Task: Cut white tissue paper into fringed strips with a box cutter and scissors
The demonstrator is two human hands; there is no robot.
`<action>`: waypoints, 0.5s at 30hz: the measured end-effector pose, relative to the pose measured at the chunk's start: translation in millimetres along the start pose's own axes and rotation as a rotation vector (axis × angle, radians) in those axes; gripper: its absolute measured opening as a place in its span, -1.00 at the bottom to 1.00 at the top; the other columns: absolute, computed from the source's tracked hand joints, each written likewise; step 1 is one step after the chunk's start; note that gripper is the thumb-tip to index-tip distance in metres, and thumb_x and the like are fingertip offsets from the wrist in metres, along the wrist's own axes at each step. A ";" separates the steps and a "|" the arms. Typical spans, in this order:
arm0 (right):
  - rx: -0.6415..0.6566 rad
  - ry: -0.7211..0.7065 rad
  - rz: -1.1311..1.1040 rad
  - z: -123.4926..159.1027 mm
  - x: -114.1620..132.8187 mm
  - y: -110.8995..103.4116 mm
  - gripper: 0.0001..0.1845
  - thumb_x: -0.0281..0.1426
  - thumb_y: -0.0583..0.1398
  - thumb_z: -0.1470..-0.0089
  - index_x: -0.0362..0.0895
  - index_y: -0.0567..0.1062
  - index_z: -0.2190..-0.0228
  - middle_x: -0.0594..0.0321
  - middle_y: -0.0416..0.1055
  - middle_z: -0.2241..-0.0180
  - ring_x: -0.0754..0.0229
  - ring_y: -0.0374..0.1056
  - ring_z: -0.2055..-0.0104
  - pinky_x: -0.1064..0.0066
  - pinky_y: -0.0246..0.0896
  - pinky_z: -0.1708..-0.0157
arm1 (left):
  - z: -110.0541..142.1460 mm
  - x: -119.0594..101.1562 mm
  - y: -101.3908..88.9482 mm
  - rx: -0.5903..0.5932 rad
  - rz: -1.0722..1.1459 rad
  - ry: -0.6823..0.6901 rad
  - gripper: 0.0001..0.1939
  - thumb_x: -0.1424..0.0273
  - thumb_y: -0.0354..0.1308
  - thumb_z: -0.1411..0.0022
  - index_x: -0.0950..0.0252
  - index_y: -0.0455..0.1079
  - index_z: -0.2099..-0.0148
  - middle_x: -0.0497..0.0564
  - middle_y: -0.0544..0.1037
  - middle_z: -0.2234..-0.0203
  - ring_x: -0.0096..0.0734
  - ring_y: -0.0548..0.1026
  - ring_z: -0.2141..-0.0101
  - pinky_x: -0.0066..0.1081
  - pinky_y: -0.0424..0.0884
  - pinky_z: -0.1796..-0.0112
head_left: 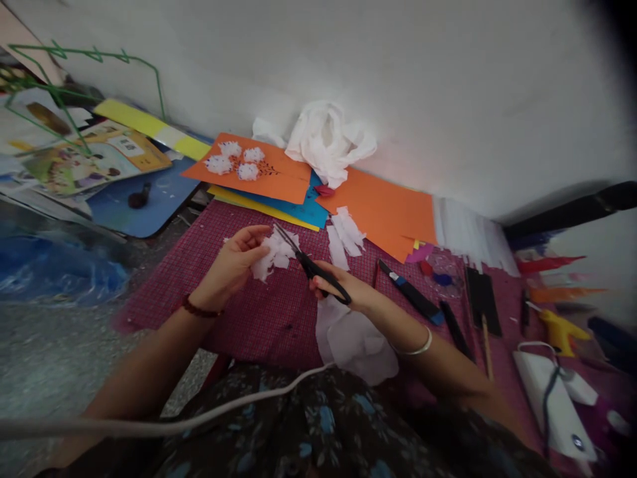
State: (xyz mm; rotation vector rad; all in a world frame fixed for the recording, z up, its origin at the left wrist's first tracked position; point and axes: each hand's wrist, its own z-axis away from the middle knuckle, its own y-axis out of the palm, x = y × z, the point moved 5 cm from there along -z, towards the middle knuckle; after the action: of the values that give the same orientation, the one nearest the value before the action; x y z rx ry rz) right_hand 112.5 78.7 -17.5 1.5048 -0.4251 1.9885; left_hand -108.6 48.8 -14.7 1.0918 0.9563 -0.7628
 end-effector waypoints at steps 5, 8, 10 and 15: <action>-0.092 -0.039 0.049 1.8 4.0 -5.5 -0.30 0.09 0.40 0.04 -0.10 0.45 0.03 0.30 0.36 0.34 0.29 0.29 0.41 0.42 0.28 0.43 | 17.8 -4.1 7.6 0.049 -0.071 0.107 -0.53 0.59 0.43 0.05 0.28 0.47 0.05 -0.04 0.59 0.26 -0.51 0.55 0.31 -0.56 0.49 0.34; -0.124 -0.110 0.207 6.1 5.7 -12.5 -0.37 -0.06 0.40 0.02 -0.09 0.46 -0.01 0.23 0.43 0.25 0.21 0.37 0.28 0.32 0.35 0.27 | 28.2 -6.5 7.5 0.053 -0.042 0.105 -0.52 0.59 0.43 0.05 0.28 0.48 0.04 -0.07 0.58 0.34 -0.52 0.54 0.37 -0.55 0.49 0.35; -0.132 -0.165 0.377 14.4 7.4 -17.3 -0.41 -0.14 0.37 -0.01 -0.09 0.47 -0.04 0.16 0.50 0.14 0.11 0.43 0.16 0.23 0.37 0.12 | 33.6 -5.3 4.6 0.030 0.019 0.049 -0.52 0.58 0.44 0.06 0.29 0.50 0.04 -0.09 0.57 0.42 -0.52 0.53 0.42 -0.56 0.48 0.39; -0.099 -0.199 0.937 44.4 5.8 -19.2 -0.49 -0.42 0.22 -0.06 -0.14 0.50 -0.08 0.03 0.57 0.04 -0.02 0.49 0.02 0.15 0.36 0.01 | 37.3 0.5 -8.8 -0.125 0.180 -0.045 -0.63 0.61 0.42 0.09 0.29 0.56 0.17 -0.10 0.59 0.46 -0.55 0.52 0.48 -0.59 0.46 0.46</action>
State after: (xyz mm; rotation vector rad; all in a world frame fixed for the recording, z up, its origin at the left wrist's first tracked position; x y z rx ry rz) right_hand 157.2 69.2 -0.3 1.5931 -1.5092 2.4105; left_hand -106.7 10.5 -12.4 1.0320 0.8436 -0.5711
